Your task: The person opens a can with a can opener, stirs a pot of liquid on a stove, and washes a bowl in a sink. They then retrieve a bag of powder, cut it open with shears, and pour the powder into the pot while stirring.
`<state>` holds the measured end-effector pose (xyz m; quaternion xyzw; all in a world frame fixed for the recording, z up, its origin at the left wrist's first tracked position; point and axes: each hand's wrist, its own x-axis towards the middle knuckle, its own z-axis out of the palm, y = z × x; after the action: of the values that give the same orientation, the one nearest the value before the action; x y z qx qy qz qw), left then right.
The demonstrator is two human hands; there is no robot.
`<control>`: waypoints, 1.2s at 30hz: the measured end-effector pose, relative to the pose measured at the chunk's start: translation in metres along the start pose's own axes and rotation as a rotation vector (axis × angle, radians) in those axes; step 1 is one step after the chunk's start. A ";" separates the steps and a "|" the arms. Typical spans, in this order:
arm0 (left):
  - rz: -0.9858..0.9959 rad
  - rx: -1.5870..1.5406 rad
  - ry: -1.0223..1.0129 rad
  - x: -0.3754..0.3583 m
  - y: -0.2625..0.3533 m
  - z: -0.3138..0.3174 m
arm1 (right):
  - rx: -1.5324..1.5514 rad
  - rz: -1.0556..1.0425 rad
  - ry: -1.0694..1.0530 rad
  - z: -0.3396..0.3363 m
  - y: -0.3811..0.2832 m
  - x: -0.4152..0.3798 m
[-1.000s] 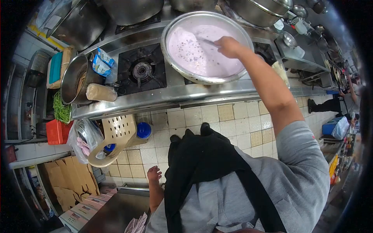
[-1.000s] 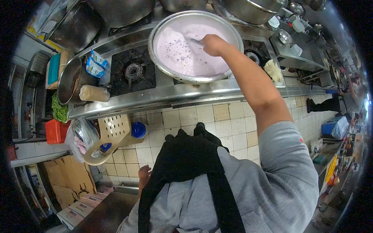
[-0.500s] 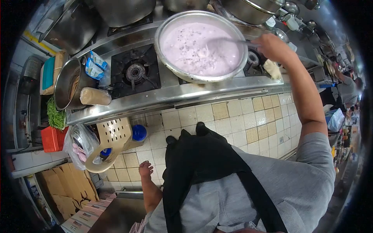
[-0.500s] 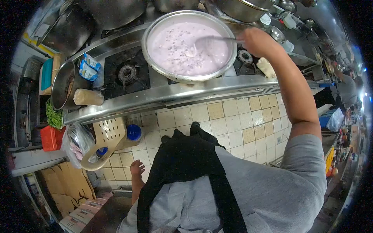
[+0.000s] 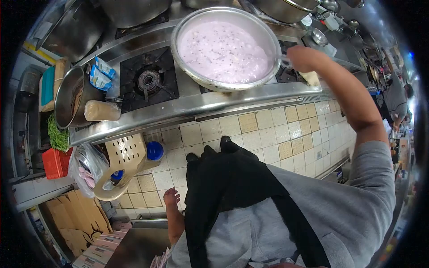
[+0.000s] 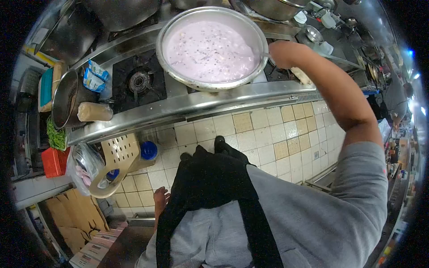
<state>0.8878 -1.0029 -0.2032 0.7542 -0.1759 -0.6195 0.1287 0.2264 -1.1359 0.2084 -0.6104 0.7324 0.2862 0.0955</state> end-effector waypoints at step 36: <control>0.034 0.022 0.049 -0.016 0.028 0.013 | 1.462 0.039 0.054 0.056 -0.070 0.079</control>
<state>0.8691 -1.0208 -0.1806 0.7675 -0.1922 -0.5965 0.1349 0.2625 -1.1783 0.1026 -0.3845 0.7491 -0.2892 0.4554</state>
